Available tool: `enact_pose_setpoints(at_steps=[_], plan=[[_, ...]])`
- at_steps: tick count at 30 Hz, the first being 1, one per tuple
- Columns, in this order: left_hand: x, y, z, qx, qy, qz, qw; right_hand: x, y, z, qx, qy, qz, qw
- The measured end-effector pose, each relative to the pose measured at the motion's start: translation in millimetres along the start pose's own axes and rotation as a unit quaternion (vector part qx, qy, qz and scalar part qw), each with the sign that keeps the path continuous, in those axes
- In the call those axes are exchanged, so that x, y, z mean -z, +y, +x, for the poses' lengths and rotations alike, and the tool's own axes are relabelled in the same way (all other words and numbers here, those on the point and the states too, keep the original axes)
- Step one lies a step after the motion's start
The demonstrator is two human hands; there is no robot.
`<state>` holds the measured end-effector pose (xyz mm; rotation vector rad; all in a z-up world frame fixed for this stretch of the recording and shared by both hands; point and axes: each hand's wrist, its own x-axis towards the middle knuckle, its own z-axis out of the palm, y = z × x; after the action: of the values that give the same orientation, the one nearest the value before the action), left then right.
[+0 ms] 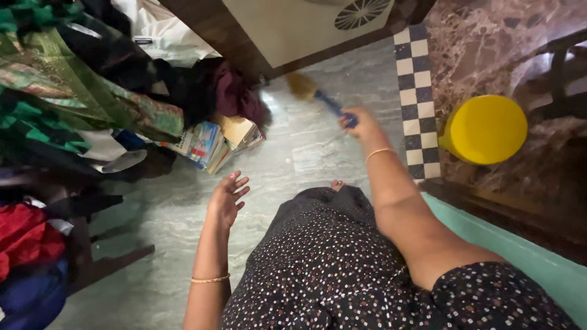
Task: The person sweeps the floor with a handheld broom, moving between different rooms and pushing debris across the tiles.
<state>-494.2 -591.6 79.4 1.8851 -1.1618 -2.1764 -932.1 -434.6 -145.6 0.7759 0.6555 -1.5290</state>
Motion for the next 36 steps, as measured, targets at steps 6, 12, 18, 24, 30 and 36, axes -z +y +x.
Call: enact_pose_setpoints(at_steps=[6, 12, 18, 24, 30, 36], plan=[[-26.7, 14.6, 6.1, 0.001, -0.006, 0.001, 1.0, 37.9, -100.2, -43.6, 0.18, 0.01, -0.009, 0.984], [-61.4, 25.2, 25.2, 0.01, -0.036, 0.035, 0.999, 51.1, -48.6, -43.0, 0.299, 0.135, -0.189, 0.926], [-103.9, 39.6, 51.0, 0.001, -0.08, 0.078, 0.994, 64.7, 46.4, -58.9, 0.125, 0.105, -0.291, 0.943], [-133.0, 55.7, 55.6, -0.017, -0.103, 0.085, 0.991, 109.0, 20.4, -64.9, -0.011, 0.065, -0.194, 0.979], [-137.7, 57.9, 45.5, -0.012, -0.136, 0.084, 0.987, 129.5, -66.1, -112.3, 0.061, 0.176, -0.206, 0.961], [-156.2, 70.8, 48.2, -0.01, -0.186, 0.072, 0.98, 52.8, 10.4, -112.4, 0.244, 0.204, -0.309, 0.896]])
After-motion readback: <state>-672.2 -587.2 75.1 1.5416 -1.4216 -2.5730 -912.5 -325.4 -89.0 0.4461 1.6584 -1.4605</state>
